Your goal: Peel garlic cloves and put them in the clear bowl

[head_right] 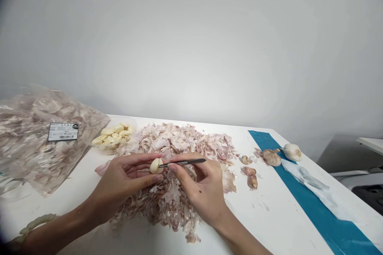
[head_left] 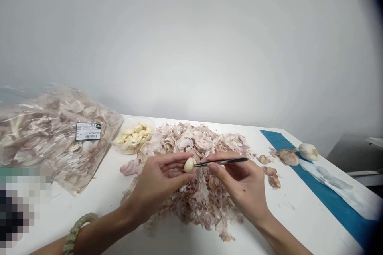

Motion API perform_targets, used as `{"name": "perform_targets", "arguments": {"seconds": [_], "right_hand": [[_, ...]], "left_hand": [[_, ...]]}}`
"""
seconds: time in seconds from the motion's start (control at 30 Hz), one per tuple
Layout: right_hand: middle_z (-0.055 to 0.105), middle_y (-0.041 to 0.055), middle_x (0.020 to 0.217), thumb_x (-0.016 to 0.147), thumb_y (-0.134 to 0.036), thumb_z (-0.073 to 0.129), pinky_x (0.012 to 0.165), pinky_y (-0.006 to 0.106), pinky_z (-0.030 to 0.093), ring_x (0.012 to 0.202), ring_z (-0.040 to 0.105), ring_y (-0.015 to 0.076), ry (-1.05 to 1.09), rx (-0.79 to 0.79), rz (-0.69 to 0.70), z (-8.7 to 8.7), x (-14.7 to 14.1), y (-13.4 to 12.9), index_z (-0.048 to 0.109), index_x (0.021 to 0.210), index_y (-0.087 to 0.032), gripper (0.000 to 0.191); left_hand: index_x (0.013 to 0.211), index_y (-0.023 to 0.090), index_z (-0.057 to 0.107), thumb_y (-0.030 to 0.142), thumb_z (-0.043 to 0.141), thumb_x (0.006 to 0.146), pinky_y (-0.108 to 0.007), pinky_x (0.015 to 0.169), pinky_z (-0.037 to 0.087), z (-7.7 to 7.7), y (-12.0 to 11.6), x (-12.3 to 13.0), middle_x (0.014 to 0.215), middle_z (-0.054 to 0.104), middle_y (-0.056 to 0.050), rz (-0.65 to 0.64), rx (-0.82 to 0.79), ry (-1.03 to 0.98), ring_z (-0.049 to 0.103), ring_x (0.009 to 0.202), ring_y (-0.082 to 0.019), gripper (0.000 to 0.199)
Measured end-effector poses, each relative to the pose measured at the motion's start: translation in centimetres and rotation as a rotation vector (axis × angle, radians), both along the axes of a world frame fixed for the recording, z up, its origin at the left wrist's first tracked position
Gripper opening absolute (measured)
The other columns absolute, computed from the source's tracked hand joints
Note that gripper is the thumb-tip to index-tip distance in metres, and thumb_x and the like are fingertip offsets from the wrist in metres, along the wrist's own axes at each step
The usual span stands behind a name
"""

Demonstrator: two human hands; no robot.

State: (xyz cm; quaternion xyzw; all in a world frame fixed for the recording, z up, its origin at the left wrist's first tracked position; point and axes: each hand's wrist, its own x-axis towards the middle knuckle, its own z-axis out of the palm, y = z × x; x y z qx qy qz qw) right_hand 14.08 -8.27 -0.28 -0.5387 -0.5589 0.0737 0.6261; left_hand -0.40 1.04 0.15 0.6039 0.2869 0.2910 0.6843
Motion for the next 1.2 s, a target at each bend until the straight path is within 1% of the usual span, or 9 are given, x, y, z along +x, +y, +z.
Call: {"name": "perform_targets", "arguments": {"seconds": [0.13, 0.3, 0.4, 0.47, 0.6, 0.73, 0.87, 1.03, 1.2], "right_hand": [[0.073, 0.0007, 0.079, 0.077, -0.017, 0.065, 0.059, 0.025, 0.057, 0.070, 0.069, 0.0147, 0.041, -0.019, 0.007, -0.01, -0.03, 0.01, 0.071, 0.084, -0.025, 0.013], [0.073, 0.0014, 0.076, 0.077, -0.016, 0.064, 0.057, 0.024, 0.057, 0.065, 0.067, 0.0133, 0.023, -0.022, -0.007, 0.07, 0.02, 0.00, 0.072, 0.085, -0.024, 0.014], [0.073, 0.0022, 0.077, 0.077, -0.016, 0.064, 0.055, 0.024, 0.057, 0.062, 0.066, 0.0126, 0.003, -0.013, -0.018, 0.06, 0.07, -0.09, 0.072, 0.086, -0.023, 0.014], [0.073, 0.0020, 0.076, 0.077, -0.015, 0.064, 0.055, 0.023, 0.057, 0.064, 0.067, 0.0130, -0.010, 0.004, -0.027, 0.08, 0.06, -0.13, 0.072, 0.084, -0.023, 0.014], [0.073, 0.0010, 0.076, 0.076, -0.012, 0.064, 0.056, 0.021, 0.057, 0.068, 0.068, 0.0128, -0.024, 0.028, -0.015, 0.17, 0.02, -0.13, 0.072, 0.086, -0.024, 0.017], [0.073, 0.0011, 0.076, 0.076, -0.011, 0.063, 0.056, 0.021, 0.057, 0.068, 0.069, 0.0132, -0.007, 0.035, 0.005, 0.22, -0.04, -0.23, 0.072, 0.084, -0.024, 0.018], [0.073, 0.0018, 0.076, 0.077, -0.010, 0.062, 0.056, 0.022, 0.058, 0.069, 0.069, 0.0141, -0.008, 0.030, 0.031, 0.14, -0.02, -0.37, 0.072, 0.085, -0.024, 0.018], [0.072, 0.0032, 0.077, 0.077, -0.013, 0.062, 0.052, 0.023, 0.057, 0.067, 0.069, 0.0153, 0.007, 0.021, 0.028, -0.08, 0.09, -0.30, 0.069, 0.080, -0.021, 0.012], [0.072, 0.0027, 0.075, 0.077, -0.014, 0.063, 0.050, 0.023, 0.056, 0.063, 0.068, 0.0143, 0.043, 0.013, 0.027, -0.12, 0.07, -0.31, 0.069, 0.079, -0.023, 0.011]], "left_hand": [[0.100, 0.019, 0.070, 0.020, 0.079, 0.061, -0.027, 0.080, 0.058, -0.31, 0.19, -0.13, 0.091, 0.075, -0.004, -0.027, 0.010, -0.002, 0.070, 0.087, -0.020, 0.040], [0.104, 0.018, 0.068, 0.024, 0.080, 0.061, -0.027, 0.081, 0.057, -0.38, 0.24, -0.21, 0.090, 0.076, -0.005, -0.055, 0.012, 0.008, 0.070, 0.086, -0.019, 0.045], [0.104, 0.017, 0.068, 0.023, 0.080, 0.060, -0.027, 0.077, 0.058, -0.14, 0.11, -0.09, 0.086, 0.076, -0.005, -0.031, 0.013, -0.001, 0.071, 0.083, -0.019, 0.046], [0.102, 0.017, 0.068, 0.022, 0.081, 0.059, -0.027, 0.075, 0.058, 0.00, 0.03, -0.05, 0.083, 0.076, -0.005, -0.016, 0.019, -0.003, 0.071, 0.081, -0.019, 0.045], [0.098, 0.018, 0.069, 0.023, 0.081, 0.060, -0.027, 0.074, 0.057, -0.07, 0.08, -0.19, 0.084, 0.076, -0.005, -0.038, 0.014, -0.004, 0.070, 0.081, -0.019, 0.041], [0.099, 0.019, 0.068, 0.022, 0.080, 0.061, -0.025, 0.076, 0.056, -0.38, 0.37, -0.34, 0.086, 0.076, -0.004, -0.060, -0.019, -0.024, 0.069, 0.084, -0.017, 0.039], [0.099, 0.019, 0.068, 0.017, 0.080, 0.061, -0.025, 0.077, 0.055, -0.54, 0.65, -0.23, 0.086, 0.076, -0.004, -0.073, -0.079, -0.054, 0.069, 0.084, -0.017, 0.040], [0.095, 0.017, 0.067, 0.019, 0.082, 0.058, -0.025, 0.074, 0.055, -0.48, 0.74, -0.16, 0.082, 0.075, -0.003, -0.064, -0.138, -0.061, 0.069, 0.080, -0.016, 0.041], [0.092, 0.018, 0.067, 0.018, 0.083, 0.057, -0.022, 0.072, 0.054, -0.47, 0.81, -0.27, 0.079, 0.075, -0.002, -0.050, -0.168, -0.077, 0.068, 0.078, -0.013, 0.039]]}}
